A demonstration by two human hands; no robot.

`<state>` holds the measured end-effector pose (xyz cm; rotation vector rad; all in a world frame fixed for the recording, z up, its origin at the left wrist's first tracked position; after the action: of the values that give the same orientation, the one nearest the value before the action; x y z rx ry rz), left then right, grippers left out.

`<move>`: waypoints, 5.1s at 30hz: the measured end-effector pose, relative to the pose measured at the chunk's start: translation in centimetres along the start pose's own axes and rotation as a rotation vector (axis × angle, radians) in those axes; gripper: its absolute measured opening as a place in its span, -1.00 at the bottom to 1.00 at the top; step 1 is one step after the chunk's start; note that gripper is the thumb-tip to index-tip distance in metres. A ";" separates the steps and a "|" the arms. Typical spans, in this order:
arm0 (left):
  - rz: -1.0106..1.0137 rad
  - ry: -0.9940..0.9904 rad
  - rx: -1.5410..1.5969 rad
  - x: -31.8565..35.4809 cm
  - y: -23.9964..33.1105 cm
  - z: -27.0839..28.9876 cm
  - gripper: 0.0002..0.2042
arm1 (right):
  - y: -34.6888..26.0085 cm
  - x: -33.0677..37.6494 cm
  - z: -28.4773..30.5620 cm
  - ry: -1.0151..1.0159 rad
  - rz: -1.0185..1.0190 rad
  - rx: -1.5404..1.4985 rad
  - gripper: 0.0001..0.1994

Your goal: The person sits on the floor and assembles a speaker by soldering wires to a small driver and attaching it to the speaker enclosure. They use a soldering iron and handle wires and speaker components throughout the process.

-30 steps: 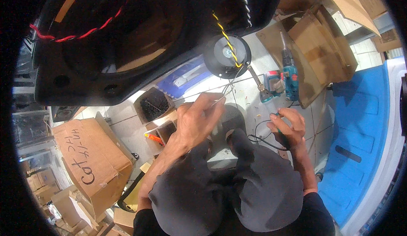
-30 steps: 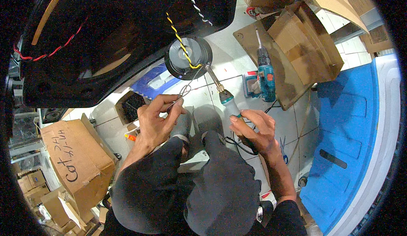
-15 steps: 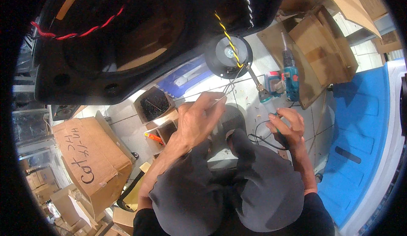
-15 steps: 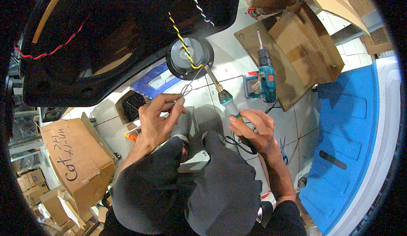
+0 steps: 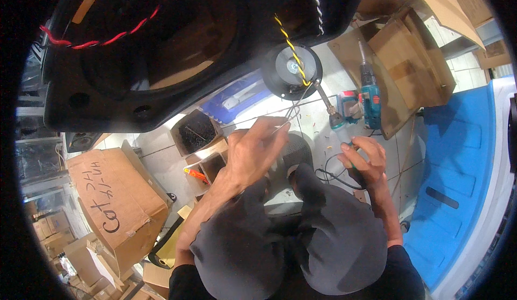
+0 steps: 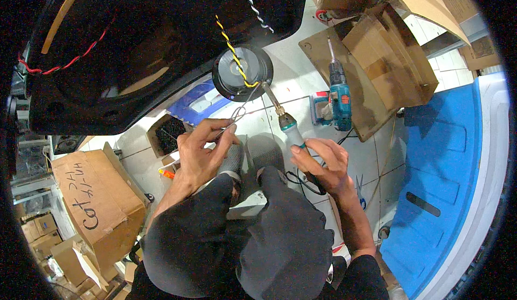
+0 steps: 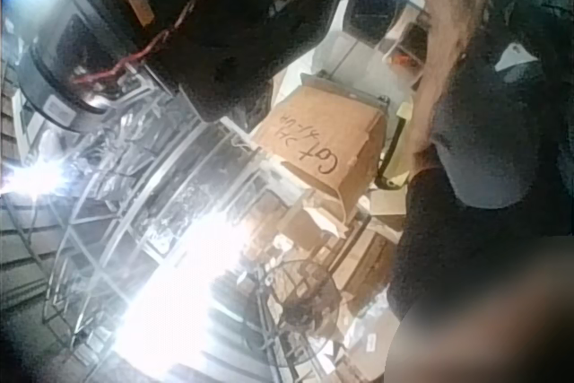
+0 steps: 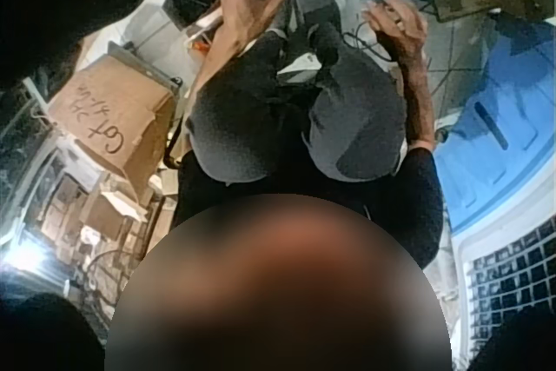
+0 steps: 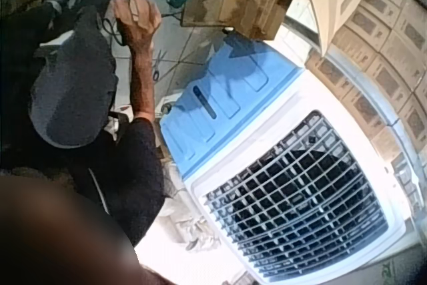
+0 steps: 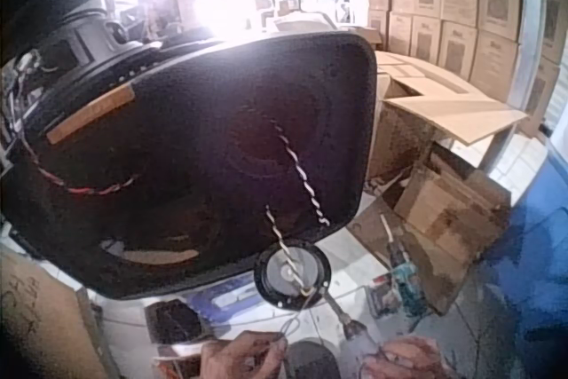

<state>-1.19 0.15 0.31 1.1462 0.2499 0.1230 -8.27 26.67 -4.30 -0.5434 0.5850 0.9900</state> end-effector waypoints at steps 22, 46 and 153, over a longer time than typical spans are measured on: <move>-0.065 0.017 -0.071 0.0 0.2 -0.3 -0.84 | 0.4 0.0 0.8 0.097 -0.585 -0.496 -0.67; -0.059 0.008 -0.070 0.0 0.0 -0.4 -0.83 | 2.6 1.1 -0.8 0.024 -0.878 -0.951 -0.52; -0.115 0.056 -0.036 1.4 -0.8 0.8 -0.83 | 2.6 2.4 -3.3 0.125 -0.984 -1.414 -0.47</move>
<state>0.38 -0.58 -0.28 1.0908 0.3609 0.0578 -10.21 27.08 -8.69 -1.9152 -0.4161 0.2557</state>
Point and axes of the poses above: each hand's wrist, its own x-axis away from the middle knuckle, its own z-axis out of the back of the hand, y = z × x, the point moved 1 cm from there along -x, towards the middle knuckle, and after that the axes turned 10 degrees about x, right-handed, at the moved point
